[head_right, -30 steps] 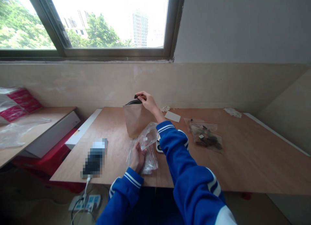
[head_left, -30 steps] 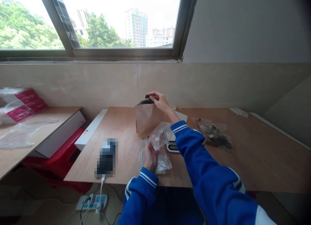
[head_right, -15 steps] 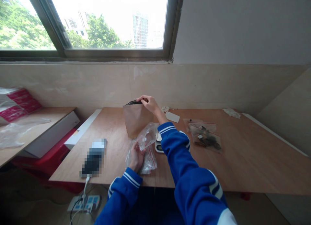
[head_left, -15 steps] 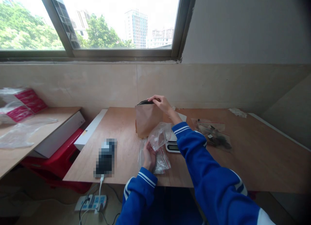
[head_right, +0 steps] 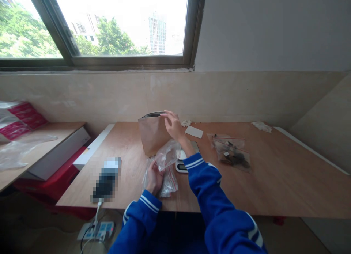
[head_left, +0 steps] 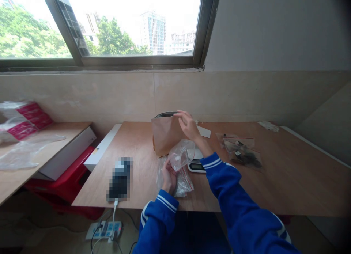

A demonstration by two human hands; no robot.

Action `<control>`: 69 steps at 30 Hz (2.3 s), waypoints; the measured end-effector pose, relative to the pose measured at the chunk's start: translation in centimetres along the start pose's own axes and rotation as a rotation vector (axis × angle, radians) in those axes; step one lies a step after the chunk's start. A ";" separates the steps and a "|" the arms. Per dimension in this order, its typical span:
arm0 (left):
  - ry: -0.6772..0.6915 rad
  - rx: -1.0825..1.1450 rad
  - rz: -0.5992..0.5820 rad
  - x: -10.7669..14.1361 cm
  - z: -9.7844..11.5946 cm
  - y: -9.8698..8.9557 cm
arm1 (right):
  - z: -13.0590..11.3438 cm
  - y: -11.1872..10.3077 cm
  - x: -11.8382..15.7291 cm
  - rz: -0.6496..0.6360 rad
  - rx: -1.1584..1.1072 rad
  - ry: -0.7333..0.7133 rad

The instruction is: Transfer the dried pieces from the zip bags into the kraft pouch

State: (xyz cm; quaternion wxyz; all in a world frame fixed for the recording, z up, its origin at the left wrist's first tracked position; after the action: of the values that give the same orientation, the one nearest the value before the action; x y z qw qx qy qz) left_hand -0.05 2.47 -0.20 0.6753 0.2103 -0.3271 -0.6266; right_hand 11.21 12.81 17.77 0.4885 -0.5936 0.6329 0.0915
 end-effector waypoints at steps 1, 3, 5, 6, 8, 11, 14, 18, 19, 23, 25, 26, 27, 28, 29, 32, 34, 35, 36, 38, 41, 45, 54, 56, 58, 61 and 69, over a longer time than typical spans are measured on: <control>0.003 0.002 -0.014 0.0 0.0 0.0 | 0.2 -0.6 1.5 0.040 0.011 0.042; -0.002 0.014 -0.049 0.1 0.0 0.1 | 0.9 -1.8 4.9 0.159 0.025 0.182; -0.006 0.039 -0.084 0.2 -0.1 0.3 | 1.5 -2.8 8.5 0.261 -0.016 0.392; 0.000 0.048 -0.099 0.3 -0.1 0.4 | 1.7 -3.1 10.3 0.286 -0.083 0.510; 0.027 0.047 -0.132 0.6 -0.1 0.7 | 1.7 -3.0 13.4 0.232 -0.249 0.714; 0.076 -0.046 -0.200 0.9 0.1 1.1 | 1.3 -2.7 16.1 0.083 -0.487 0.884; 0.096 -0.210 -0.233 1.3 0.8 1.4 | 1.4 -3.9 16.4 0.096 -0.552 0.888; 0.109 -0.456 -0.361 3.0 2.5 2.4 | 1.8 -6.5 15.4 0.265 -0.539 0.833; 0.125 -0.500 -0.389 3.6 3.0 2.8 | 1.6 -6.9 15.2 0.285 -0.544 0.823; 0.206 -0.465 -0.255 5.6 4.1 3.1 | -0.8 -6.2 16.1 0.231 -0.596 0.859; 0.216 -0.401 -0.148 6.2 4.0 2.7 | -2.5 -4.6 17.5 0.137 -0.651 0.900; 0.212 -0.380 -0.110 6.4 3.9 2.4 | -3.4 -3.7 18.3 0.070 -0.692 0.916; 0.206 -0.368 -0.080 6.6 3.8 2.0 | -4.2 -2.7 19.2 -0.003 -0.734 0.933; 0.196 -0.363 -0.058 6.9 3.6 1.6 | -4.8 -1.7 20.1 -0.067 -0.766 0.950; 0.187 -0.361 -0.041 7.1 3.6 1.2 | -5.3 -1.0 20.8 -0.100 -0.792 0.952; 0.175 -0.347 0.015 8.0 3.7 -0.2 | -5.8 0.0 22.2 -0.132 -0.815 0.945; 0.179 -0.343 0.052 8.6 3.9 -1.0 | -5.7 0.0 22.5 -0.158 -0.806 0.945; 0.177 -0.347 0.064 8.8 4.0 -1.3 | -5.7 -0.1 22.5 -0.171 -0.804 0.948; 0.172 -0.357 0.068 9.1 4.1 -1.6 | -5.6 -0.2 22.5 -0.180 -0.805 0.952; 0.164 -0.397 0.061 9.4 4.1 -1.9 | -5.5 -0.3 22.6 -0.178 -0.816 0.968; 0.186 -0.510 0.049 9.9 4.2 -1.9 | -5.3 -0.2 23.1 -0.183 -0.823 0.995; 0.226 -0.645 0.106 9.8 4.5 -1.6 | -5.2 0.0 23.8 -0.301 -0.787 0.966; 0.365 -0.917 0.137 6.9 5.2 -2.4 | -3.4 -1.4 25.1 -0.301 -0.424 0.802; 0.388 -1.079 0.179 6.3 5.1 -3.0 | -1.5 -2.6 25.8 -0.122 -0.215 0.760; 0.465 -1.248 0.257 6.0 5.1 -3.5 | 0.8 -4.2 26.9 0.034 0.004 0.734; 0.626 -1.489 0.332 5.9 4.9 -2.9 | 4.4 -6.8 28.6 0.183 0.372 0.719; 0.593 -1.867 -0.065 3.6 1.0 0.9 | 11.5 -11.7 28.1 0.325 0.799 0.784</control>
State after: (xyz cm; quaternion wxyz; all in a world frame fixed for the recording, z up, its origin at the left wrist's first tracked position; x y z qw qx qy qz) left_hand -0.07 -0.88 1.75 0.6075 -0.2506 0.4888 -0.5738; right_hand 32.01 -1.04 -3.08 0.3834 -0.2480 0.8350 -0.3072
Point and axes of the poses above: each hand's wrist, its own x-axis away from the middle knuckle, its own y-axis out of the palm, z = x × y, the point moved 3 cm from there along -x, towards the middle knuckle, and after that the axes turned 3 degrees about -z, right-handed, at the moved point
